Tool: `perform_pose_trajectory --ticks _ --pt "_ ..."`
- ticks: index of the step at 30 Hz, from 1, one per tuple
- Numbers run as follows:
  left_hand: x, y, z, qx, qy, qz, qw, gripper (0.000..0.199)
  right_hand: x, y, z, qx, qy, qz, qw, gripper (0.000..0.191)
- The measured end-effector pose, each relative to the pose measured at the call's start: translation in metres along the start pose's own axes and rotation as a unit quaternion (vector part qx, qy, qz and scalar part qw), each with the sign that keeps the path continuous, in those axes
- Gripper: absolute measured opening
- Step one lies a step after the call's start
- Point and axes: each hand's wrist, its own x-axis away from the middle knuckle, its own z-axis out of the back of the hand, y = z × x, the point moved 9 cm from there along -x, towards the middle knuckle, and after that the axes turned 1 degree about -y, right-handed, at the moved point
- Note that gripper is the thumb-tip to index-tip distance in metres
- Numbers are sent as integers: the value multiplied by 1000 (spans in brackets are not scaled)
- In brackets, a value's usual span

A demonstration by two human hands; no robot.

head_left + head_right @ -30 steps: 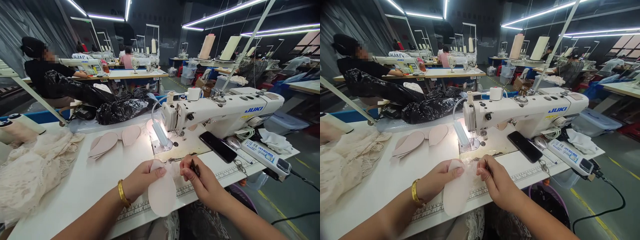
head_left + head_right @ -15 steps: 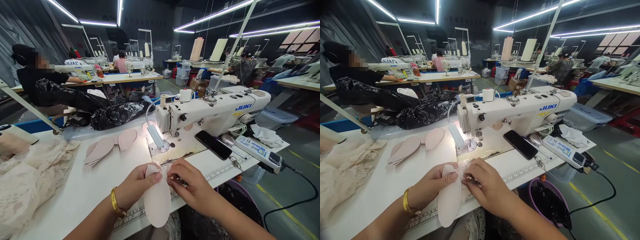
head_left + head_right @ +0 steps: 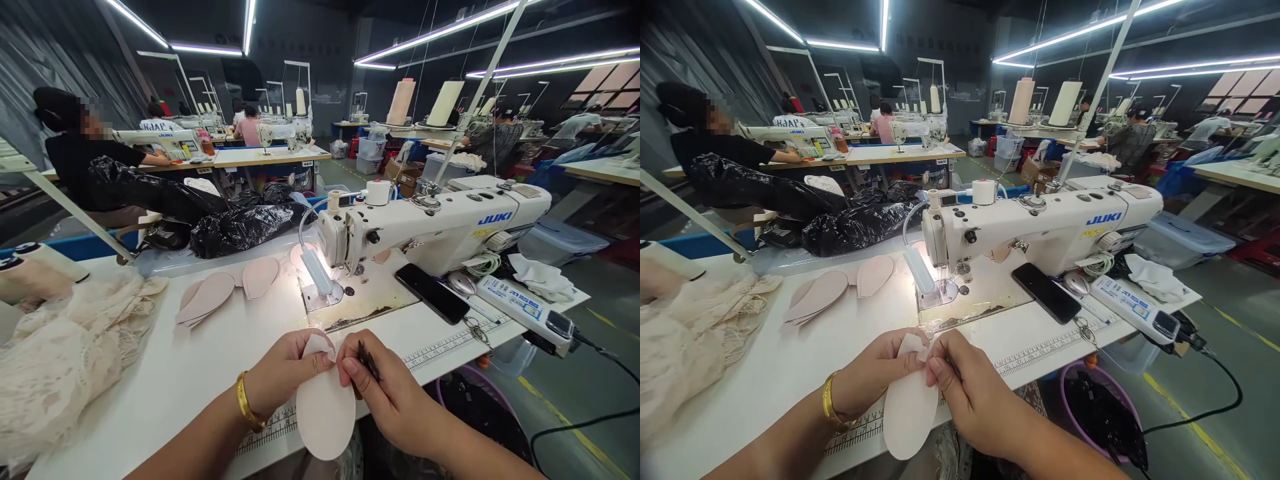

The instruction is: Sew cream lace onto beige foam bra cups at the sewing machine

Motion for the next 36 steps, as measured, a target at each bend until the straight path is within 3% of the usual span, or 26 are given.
perform_pose_trajectory --ticks 5,12,15,18,22,25,28,31,36 --pt "-1 3 1 -41 9 -15 999 51 -1 -1 2 153 -24 88 984 12" --pt "3 6 3 -101 52 -28 993 50 -1 -1 1 128 -22 41 991 14" --pt "8 13 15 -106 82 -18 991 52 1 6 10 181 -10 61 982 12" --pt "13 24 34 -73 153 -39 985 51 3 18 30 202 32 37 978 14" --pt "13 26 35 -78 173 -49 981 50 4 28 41 95 64 -54 992 21" --pt "9 23 23 -109 151 -63 980 50 0 23 21 -35 35 -69 996 23" --pt "10 26 19 -125 142 -89 978 47 -5 26 2 -80 34 -96 992 20" --pt "16 39 26 -194 173 -132 957 43 -7 33 -2 -51 60 -121 990 19" --pt "31 64 29 -344 243 -217 880 23 -7 28 2 6 70 -97 993 17"
